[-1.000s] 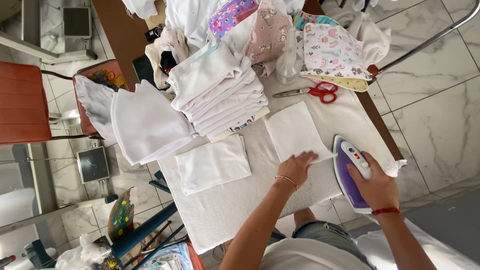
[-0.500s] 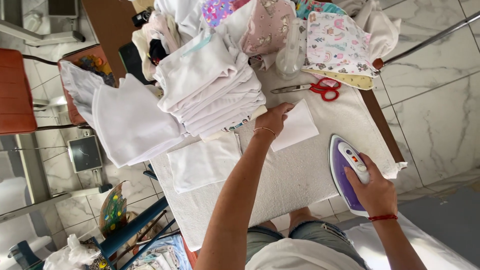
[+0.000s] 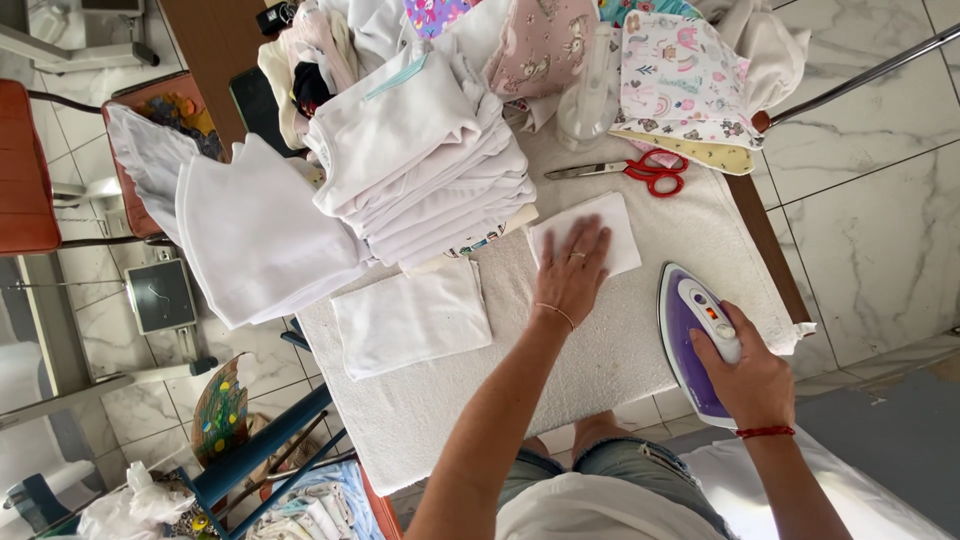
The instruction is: Ironing and folding small fabric garment components on a pressing table
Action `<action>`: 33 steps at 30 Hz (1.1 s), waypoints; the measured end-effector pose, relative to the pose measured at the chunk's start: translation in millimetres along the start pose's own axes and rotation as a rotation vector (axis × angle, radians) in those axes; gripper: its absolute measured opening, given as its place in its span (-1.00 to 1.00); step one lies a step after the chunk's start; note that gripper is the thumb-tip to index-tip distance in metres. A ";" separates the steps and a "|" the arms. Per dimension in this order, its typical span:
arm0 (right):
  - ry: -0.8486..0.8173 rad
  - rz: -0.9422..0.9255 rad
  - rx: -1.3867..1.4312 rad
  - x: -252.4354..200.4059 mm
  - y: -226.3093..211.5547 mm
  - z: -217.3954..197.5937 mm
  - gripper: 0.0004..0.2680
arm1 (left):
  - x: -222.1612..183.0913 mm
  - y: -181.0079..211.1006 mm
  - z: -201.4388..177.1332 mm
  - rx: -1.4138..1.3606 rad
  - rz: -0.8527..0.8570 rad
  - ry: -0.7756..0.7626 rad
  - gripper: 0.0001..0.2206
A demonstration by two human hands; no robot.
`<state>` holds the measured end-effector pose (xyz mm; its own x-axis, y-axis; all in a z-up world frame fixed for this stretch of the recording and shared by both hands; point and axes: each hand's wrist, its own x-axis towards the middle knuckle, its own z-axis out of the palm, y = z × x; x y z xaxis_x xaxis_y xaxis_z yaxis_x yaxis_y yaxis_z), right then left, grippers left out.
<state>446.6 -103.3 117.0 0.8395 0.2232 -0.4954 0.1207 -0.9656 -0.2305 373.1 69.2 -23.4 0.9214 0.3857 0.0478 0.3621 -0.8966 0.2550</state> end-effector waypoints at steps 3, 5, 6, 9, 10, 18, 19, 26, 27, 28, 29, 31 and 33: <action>0.004 0.002 0.008 -1.0 -4.1 -0.6 -0.59 | -15.9 1.3 -18.4 0.067 -0.148 -0.031 -0.32; 0.031 -0.011 0.009 -0.1 -0.2 3.8 -0.60 | -23.6 0.3 -18.7 0.073 -0.253 -0.001 -0.35; 0.062 -0.016 0.014 0.2 1.8 6.0 -0.61 | -27.6 0.1 -19.1 0.077 -0.349 0.030 -0.35; 0.056 -0.036 0.018 1.0 0.6 6.2 -0.61 | -37.9 -9.0 -35.1 0.020 -0.361 -0.007 -0.30; 0.056 -0.041 0.015 -2.2 1.9 4.6 -0.61 | -48.4 -10.6 -44.6 0.019 -0.366 -0.005 -0.30; 0.072 -0.049 0.008 -0.8 -3.5 6.3 -0.63 | -155.9 -61.4 -58.8 -0.073 -0.511 0.144 -0.73; 0.068 -0.060 0.007 0.2 -3.8 6.2 -0.63 | -157.6 -67.1 -55.3 -0.069 -0.521 0.148 -0.73; 0.076 -0.135 0.080 2.3 -4.2 13.3 -0.63 | -162.1 -83.6 -47.4 -0.201 -0.483 0.156 -0.89; 0.080 -0.127 0.089 0.6 -2.9 12.6 -0.63 | -163.8 -82.5 -44.3 -0.283 -0.519 0.168 -0.90; 0.080 -0.137 0.087 1.3 -2.9 14.4 -0.63 | -164.2 -81.2 -51.7 -0.282 -0.526 0.175 -0.90; 0.093 -0.150 0.081 1.9 -2.3 15.6 -0.65 | -164.6 -79.0 -58.9 -0.425 -0.609 0.267 -0.93; 0.107 -0.173 0.074 3.9 -0.5 17.9 -0.66 | -164.3 -70.0 -78.0 -0.568 -0.695 0.371 -0.92; 0.115 -0.199 0.081 5.6 2.2 20.3 -0.67 | -164.3 -56.0 -102.2 -0.371 -0.254 0.500 -0.91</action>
<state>440.8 -101.5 96.7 0.8587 0.3866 -0.3363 0.2503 -0.8892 -0.3830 187.0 78.3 53.2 0.6055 0.7093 0.3609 0.4047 -0.6649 0.6278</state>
